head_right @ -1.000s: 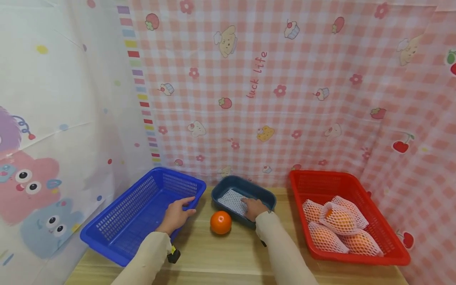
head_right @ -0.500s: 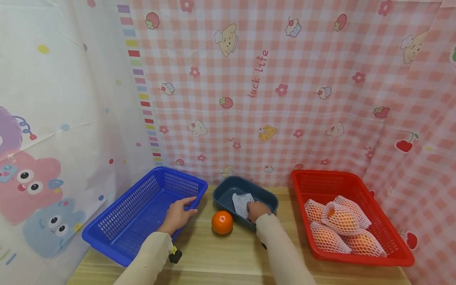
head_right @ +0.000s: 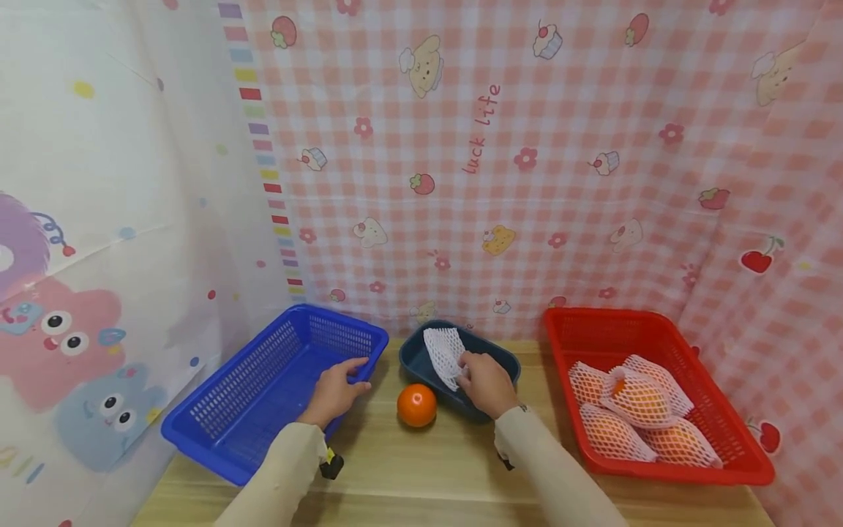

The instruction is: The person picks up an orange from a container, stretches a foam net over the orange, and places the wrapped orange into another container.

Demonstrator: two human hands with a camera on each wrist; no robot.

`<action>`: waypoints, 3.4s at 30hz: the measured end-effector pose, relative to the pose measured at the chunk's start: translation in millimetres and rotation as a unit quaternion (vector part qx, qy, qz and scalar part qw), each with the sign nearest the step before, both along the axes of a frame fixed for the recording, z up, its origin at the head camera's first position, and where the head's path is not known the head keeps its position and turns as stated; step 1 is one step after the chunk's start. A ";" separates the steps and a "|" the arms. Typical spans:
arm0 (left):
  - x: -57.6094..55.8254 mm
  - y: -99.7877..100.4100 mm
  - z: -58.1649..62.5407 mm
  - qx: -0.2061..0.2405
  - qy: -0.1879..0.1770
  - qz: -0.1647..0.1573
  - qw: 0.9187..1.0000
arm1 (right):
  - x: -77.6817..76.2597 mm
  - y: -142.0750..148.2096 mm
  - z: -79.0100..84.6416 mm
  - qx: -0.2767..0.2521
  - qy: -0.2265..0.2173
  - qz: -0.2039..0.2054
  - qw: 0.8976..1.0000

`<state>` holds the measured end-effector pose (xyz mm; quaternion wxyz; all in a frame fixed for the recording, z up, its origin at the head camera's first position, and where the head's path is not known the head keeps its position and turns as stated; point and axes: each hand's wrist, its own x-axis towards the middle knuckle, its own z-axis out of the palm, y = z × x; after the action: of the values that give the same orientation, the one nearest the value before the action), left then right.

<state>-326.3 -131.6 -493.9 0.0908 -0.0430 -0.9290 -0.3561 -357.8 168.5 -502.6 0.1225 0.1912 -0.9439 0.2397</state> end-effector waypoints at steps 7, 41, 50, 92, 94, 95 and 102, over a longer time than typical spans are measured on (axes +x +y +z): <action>3.2 13.9 5.8 -0.014 0.068 0.027 0.997 | 38.6 3.4 -0.1 -0.004 0.108 0.051 0.993; 26.4 79.6 28.4 -0.042 0.077 -0.211 0.974 | 66.6 3.9 -18.4 -0.024 0.230 0.151 0.961; 38.4 99.7 18.6 -0.149 0.159 -0.204 0.954 | 66.0 -27.4 12.1 -0.202 0.208 0.088 0.953; 28.7 93.8 -24.9 0.236 0.069 -0.037 0.969 | 71.7 -1.1 -24.7 -0.240 -0.159 0.059 0.956; 22.3 93.1 -31.0 0.176 0.067 -0.003 0.982 | 72.0 0.5 -28.0 -0.239 -0.159 0.056 0.956; 19.8 93.1 -33.8 0.153 0.060 0.003 0.986 | 72.2 1.4 -29.4 -0.237 -0.157 0.055 0.957; 11.2 97.0 -55.7 0.100 0.000 -0.041 0.994 | 71.9 6.3 -36.9 -0.232 -0.148 0.051 0.960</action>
<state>-315.1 -34.6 -549.6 0.0798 -0.0717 -0.8862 -0.4507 -285.8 174.8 -539.4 0.0096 0.1676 -0.8591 0.4836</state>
